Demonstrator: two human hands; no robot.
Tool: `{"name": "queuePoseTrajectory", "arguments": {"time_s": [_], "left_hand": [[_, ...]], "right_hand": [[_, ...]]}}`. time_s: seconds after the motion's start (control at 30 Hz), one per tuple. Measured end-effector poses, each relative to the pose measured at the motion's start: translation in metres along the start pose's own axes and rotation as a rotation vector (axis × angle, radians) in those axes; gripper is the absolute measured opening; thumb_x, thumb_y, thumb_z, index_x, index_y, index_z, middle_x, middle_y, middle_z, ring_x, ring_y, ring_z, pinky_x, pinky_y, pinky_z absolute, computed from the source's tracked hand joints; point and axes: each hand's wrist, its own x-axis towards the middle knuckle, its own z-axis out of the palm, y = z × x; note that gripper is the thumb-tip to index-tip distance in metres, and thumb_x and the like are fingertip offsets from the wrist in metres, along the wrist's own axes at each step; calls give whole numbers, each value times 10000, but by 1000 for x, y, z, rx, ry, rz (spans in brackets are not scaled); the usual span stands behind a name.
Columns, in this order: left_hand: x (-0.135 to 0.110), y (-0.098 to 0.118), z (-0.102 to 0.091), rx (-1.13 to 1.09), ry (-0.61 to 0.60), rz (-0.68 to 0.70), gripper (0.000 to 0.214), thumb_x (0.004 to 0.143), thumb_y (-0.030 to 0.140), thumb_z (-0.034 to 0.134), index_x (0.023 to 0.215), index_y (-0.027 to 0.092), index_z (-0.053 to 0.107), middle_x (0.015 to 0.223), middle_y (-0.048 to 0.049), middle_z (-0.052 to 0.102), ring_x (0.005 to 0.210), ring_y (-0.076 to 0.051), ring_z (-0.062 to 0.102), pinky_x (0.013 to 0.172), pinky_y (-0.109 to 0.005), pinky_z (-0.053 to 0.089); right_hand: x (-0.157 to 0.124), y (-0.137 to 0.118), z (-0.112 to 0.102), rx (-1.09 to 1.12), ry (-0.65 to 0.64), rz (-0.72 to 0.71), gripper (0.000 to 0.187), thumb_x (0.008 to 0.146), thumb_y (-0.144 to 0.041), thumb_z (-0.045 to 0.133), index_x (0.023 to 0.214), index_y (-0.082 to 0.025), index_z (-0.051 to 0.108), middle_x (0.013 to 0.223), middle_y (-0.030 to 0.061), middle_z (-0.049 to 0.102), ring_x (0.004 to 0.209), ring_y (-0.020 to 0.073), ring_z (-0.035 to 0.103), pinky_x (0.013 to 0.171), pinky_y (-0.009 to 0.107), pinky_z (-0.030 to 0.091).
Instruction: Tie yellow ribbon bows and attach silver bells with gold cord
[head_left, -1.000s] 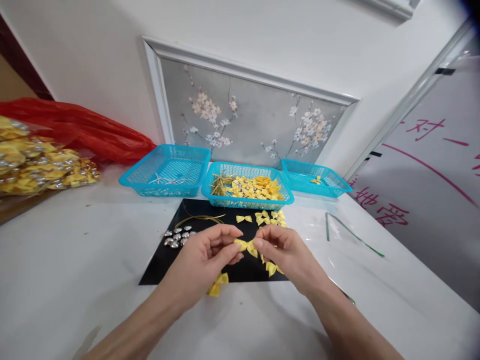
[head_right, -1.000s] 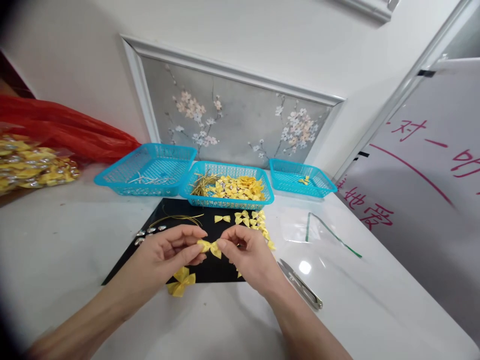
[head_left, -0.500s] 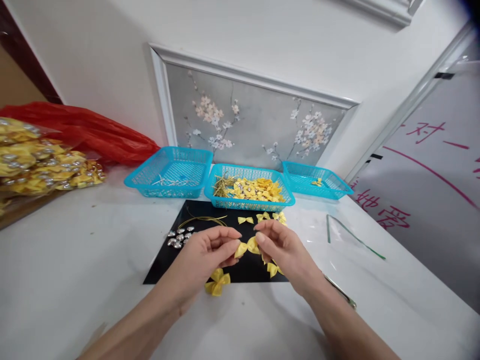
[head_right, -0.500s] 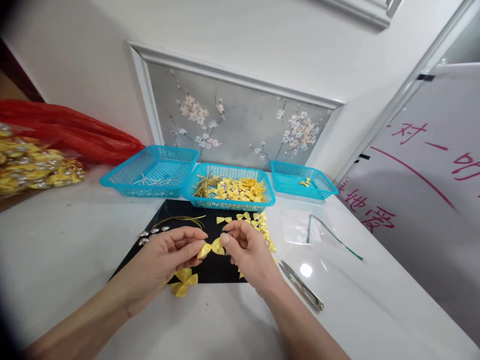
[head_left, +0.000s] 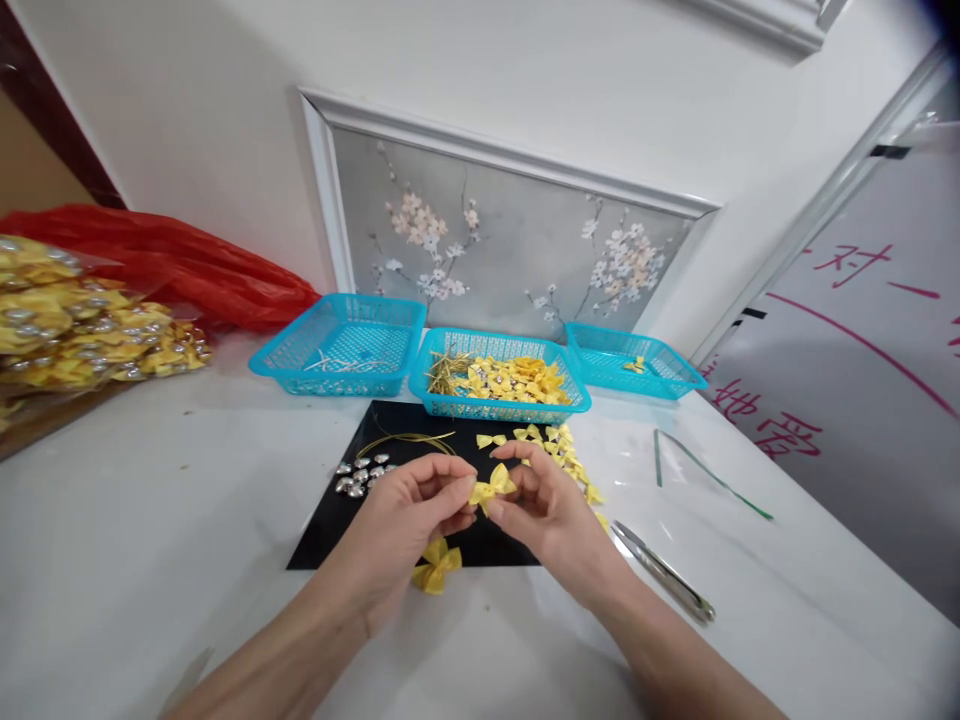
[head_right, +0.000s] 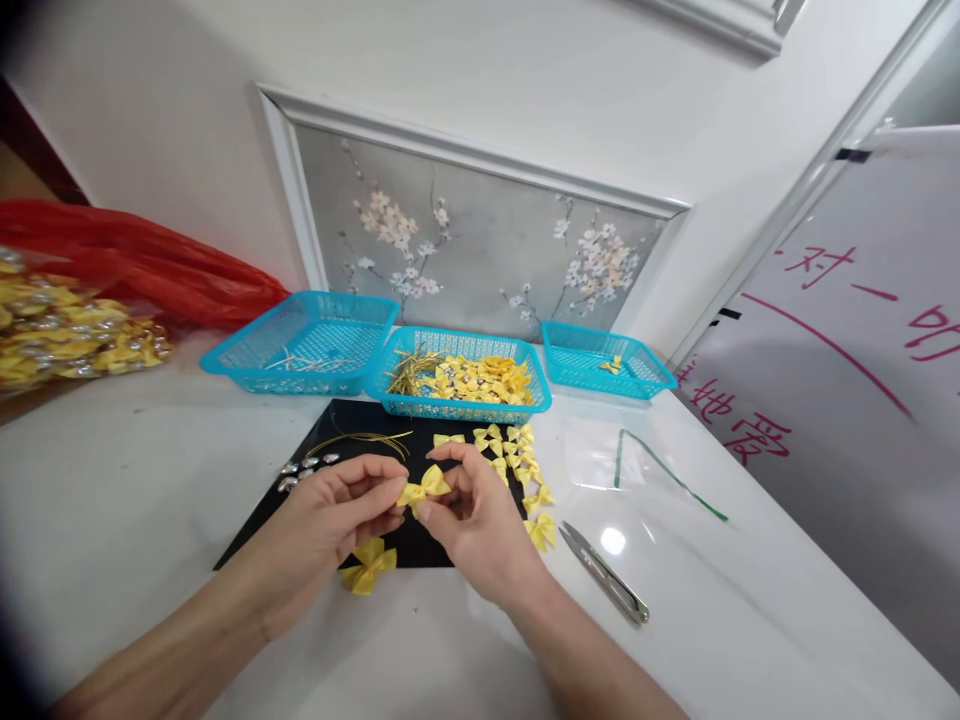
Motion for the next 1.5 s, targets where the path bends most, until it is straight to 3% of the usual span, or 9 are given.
{"name": "queuePoseTrajectory", "arguments": {"time_s": [0.13, 0.27, 0.37, 0.5, 0.7, 0.93, 1.17, 1.3, 1.5], "left_hand": [[0, 1, -1, -36, -21, -61, 168, 677, 297, 789, 736, 174, 692, 738, 14, 632, 641, -88, 603, 675, -204, 516], [-2, 3, -1, 18, -28, -39, 160, 711, 311, 757, 754, 180, 678, 726, 17, 625, 639, -88, 594, 666, -197, 504], [-3, 5, 1, 94, -23, -12, 155, 721, 316, 738, 780, 186, 675, 695, 20, 619, 639, -98, 585, 674, -218, 501], [-5, 7, 3, 185, -20, 16, 163, 720, 325, 712, 790, 186, 666, 643, 18, 612, 632, -127, 582, 643, -250, 490], [-1, 4, -3, 255, 144, 186, 254, 760, 368, 643, 956, 207, 654, 985, -36, 671, 912, -198, 610, 805, -322, 504], [0, 7, -4, 230, 224, 237, 249, 765, 350, 619, 960, 199, 657, 947, -40, 673, 936, -224, 610, 841, -351, 486], [-5, 15, -6, 144, 274, 281, 173, 761, 324, 632, 887, 212, 671, 867, -13, 664, 893, -192, 602, 783, -286, 483], [-7, 16, -6, 115, 301, 311, 132, 781, 290, 616, 869, 209, 670, 856, -9, 654, 867, -180, 592, 768, -283, 466], [-6, 15, -8, 68, 333, 361, 109, 795, 276, 610, 859, 209, 667, 871, -6, 656, 882, -173, 585, 780, -282, 450]], "right_hand": [[3, 4, -9, -170, -1, -77, 403, 778, -172, 614, 1153, -254, 490, 716, -66, 494, 640, 96, 483, 585, 227, 386], [7, -3, -22, -49, -108, 36, 518, 710, -223, 707, 1174, -242, 477, 856, -17, 568, 760, 130, 554, 649, 255, 442], [7, -12, -28, -42, -79, 88, 424, 728, -319, 714, 1097, -211, 537, 968, 36, 606, 865, 157, 576, 745, 292, 454], [8, -12, -27, -51, -68, 84, 347, 751, -387, 690, 1012, -184, 586, 814, 11, 624, 744, 135, 583, 690, 266, 440], [26, 10, -36, -325, 165, 5, 289, 727, -413, 638, 886, -171, 623, 701, 10, 633, 654, 152, 592, 612, 265, 452], [58, 29, -42, -626, 246, -13, 109, 706, -269, 624, 794, -212, 653, 676, 8, 698, 626, 190, 637, 598, 292, 461], [57, 25, -39, -841, 299, -55, 137, 758, -245, 585, 869, -233, 665, 851, 48, 736, 764, 237, 658, 691, 352, 460], [41, 10, -29, -870, 241, -98, 168, 817, -260, 530, 920, -242, 661, 868, 34, 725, 756, 227, 638, 716, 355, 451], [9, 3, 9, -814, -95, -77, 160, 790, -161, 595, 859, -258, 702, 808, -17, 721, 727, 178, 654, 664, 275, 469]]}}
